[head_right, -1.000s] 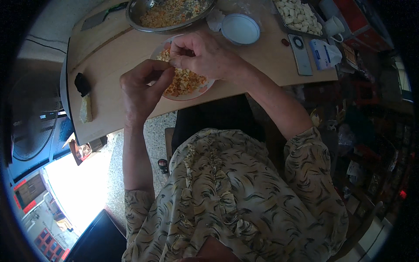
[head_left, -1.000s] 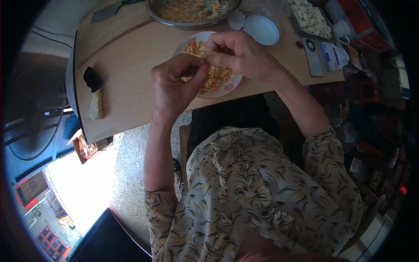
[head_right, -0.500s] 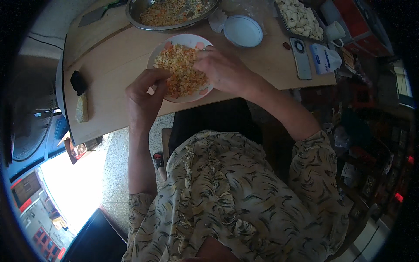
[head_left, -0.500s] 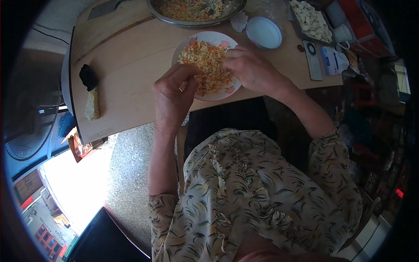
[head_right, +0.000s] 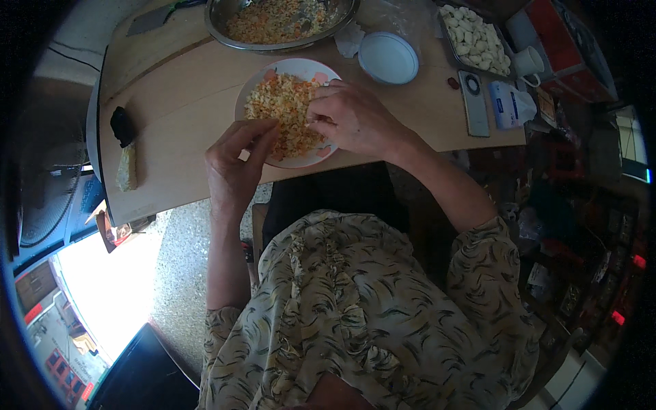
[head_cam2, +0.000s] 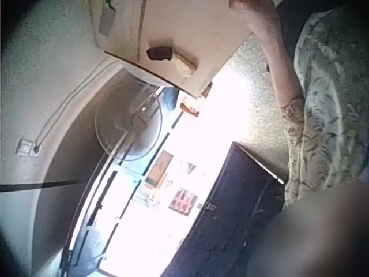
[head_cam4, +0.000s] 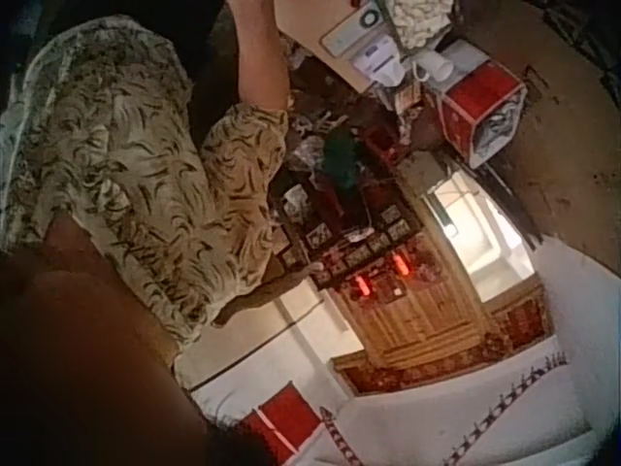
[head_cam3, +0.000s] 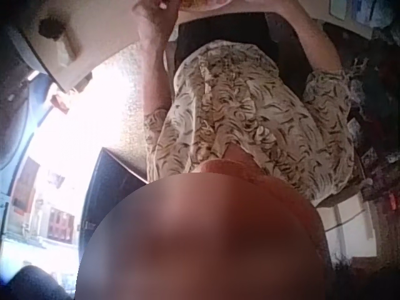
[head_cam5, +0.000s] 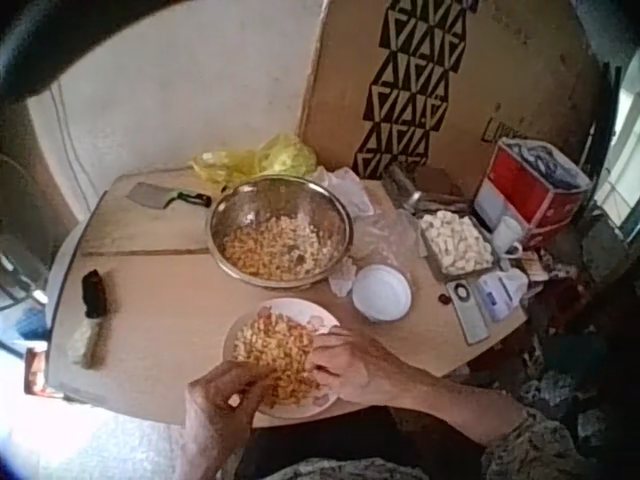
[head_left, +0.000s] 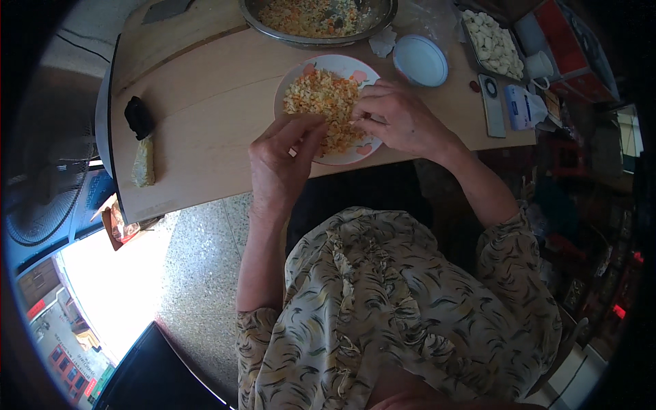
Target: Manually mixing and sorting chopped ingredients in bowls, likely preparing a filling for dumplings.
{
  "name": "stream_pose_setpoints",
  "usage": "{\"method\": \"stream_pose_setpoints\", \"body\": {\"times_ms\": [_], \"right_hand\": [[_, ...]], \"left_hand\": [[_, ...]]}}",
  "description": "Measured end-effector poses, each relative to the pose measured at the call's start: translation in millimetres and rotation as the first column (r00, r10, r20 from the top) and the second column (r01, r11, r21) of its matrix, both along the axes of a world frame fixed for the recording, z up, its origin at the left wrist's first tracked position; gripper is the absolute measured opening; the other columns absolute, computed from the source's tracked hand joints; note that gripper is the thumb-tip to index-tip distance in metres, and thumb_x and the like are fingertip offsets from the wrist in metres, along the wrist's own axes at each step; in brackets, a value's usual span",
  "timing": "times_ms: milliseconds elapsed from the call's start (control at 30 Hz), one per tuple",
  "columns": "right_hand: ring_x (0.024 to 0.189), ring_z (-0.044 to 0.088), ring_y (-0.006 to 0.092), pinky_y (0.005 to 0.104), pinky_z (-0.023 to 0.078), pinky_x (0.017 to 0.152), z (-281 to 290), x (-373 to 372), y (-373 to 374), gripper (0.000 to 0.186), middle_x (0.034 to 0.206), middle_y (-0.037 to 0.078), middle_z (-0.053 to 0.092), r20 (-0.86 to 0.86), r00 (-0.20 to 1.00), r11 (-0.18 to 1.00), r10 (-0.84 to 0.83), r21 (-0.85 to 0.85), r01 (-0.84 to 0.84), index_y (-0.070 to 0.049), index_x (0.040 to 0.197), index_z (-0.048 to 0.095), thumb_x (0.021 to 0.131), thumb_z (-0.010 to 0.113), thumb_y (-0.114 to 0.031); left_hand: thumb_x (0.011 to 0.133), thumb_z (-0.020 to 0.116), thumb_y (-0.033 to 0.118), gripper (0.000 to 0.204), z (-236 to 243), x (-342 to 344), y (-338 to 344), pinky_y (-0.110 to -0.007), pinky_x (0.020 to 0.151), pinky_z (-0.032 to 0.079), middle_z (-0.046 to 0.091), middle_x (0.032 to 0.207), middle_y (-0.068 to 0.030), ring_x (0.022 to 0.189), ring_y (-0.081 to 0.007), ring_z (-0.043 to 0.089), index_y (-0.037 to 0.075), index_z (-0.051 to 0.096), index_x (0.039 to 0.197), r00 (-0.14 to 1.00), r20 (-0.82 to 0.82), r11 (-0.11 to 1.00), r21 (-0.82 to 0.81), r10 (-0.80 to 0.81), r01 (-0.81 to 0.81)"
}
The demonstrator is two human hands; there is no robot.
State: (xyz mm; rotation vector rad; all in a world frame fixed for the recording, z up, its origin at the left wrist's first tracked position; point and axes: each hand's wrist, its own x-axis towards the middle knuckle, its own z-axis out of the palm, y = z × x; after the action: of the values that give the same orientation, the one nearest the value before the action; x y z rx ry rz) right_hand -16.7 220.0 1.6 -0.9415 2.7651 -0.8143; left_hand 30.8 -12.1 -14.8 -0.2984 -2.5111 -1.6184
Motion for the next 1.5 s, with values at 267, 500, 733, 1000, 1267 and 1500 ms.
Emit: {"method": "stream_pose_setpoints", "body": {"times_ms": [267, 500, 733, 1000, 1267, 1500], "right_hand": [[0.087, 0.062, 0.0116, 0.0292, 0.051, 0.081, 11, 3, -1, 0.011, 0.089, 0.004, 0.065, 0.461, 0.887, 0.973, -0.009, -0.202, 0.115, 0.003, 0.097, 0.067, 0.093, 0.072, -0.006], [0.081, 0.06, 0.0055, 0.0284, 0.052, 0.072, 9, -3, -1, 0.013, 0.084, 0.002, 0.068, 0.485, 0.872, 0.858, 0.059, -0.471, 0.203, 0.002, 0.095, 0.069, 0.095, 0.071, -0.011], [0.075, 0.062, 0.0066, 0.0269, 0.054, 0.071, 33, -15, -12, 0.012, 0.081, 0.003, 0.069, 0.242, 0.97, 0.841, 0.003, -0.526, 0.129, 0.002, 0.093, 0.07, 0.094, 0.072, -0.01], [0.075, 0.063, 0.0078, 0.0278, 0.055, 0.073, 40, -17, -21, 0.012, 0.08, 0.004, 0.069, 0.178, 0.984, 0.797, -0.011, -0.593, 0.116, 0.001, 0.092, 0.07, 0.095, 0.071, -0.01], [0.073, 0.064, 0.0105, 0.0301, 0.054, 0.069, 35, -21, -18, 0.013, 0.079, 0.005, 0.069, 0.227, 0.973, 0.818, -0.046, -0.55, 0.167, 0.001, 0.089, 0.07, 0.095, 0.07, -0.011], [0.075, 0.059, 0.0073, 0.0269, 0.05, 0.071, 33, -13, -23, 0.011, 0.08, 0.001, 0.064, 0.138, 0.99, 0.856, -0.001, -0.511, 0.072, 0.0, 0.09, 0.065, 0.095, 0.069, -0.009]], "left_hand": [[0.089, 0.076, 0.004, 0.017, 3, -2, 9, -0.029, 0.073, 0.058, 0.075, 0.094, -0.0091, 0.081, -0.0164, 0.072, 0.002, 0.076, 0.107, 0.985, -0.016, 0.982, 0.081, -0.172, 0.173], [0.09, 0.076, 0.003, 0.011, 0, -8, 10, -0.027, 0.07, 0.057, 0.074, 0.088, -0.0083, 0.076, -0.0121, 0.07, -0.001, 0.075, 0.1, 0.991, 0.05, 0.965, 0.237, -0.123, 0.108], [0.087, 0.076, 0.003, 0.01, 29, -28, 16, -0.028, 0.068, 0.057, 0.074, 0.085, -0.0069, 0.071, -0.0114, 0.068, -0.002, 0.074, 0.096, 0.984, -0.171, 0.995, 0.078, -0.052, 0.066], [0.089, 0.076, 0.004, 0.01, 32, -38, 11, -0.027, 0.072, 0.058, 0.075, 0.086, -0.0064, 0.076, -0.0101, 0.07, -0.001, 0.075, 0.098, 0.994, -0.1, 0.974, 0.219, -0.045, 0.066], [0.09, 0.077, 0.004, 0.013, 40, -36, 5, -0.028, 0.08, 0.057, 0.076, 0.094, -0.0045, 0.085, -0.0101, 0.07, 0.0, 0.076, 0.102, 0.995, -0.025, 0.988, 0.123, -0.092, 0.094], [0.09, 0.076, 0.004, 0.009, 32, -32, -1, -0.027, 0.083, 0.054, 0.075, 0.095, -0.0018, 0.086, -0.0082, 0.067, 0.001, 0.075, 0.099, 0.987, 0.053, 0.978, 0.15, -0.154, 0.144]]}}
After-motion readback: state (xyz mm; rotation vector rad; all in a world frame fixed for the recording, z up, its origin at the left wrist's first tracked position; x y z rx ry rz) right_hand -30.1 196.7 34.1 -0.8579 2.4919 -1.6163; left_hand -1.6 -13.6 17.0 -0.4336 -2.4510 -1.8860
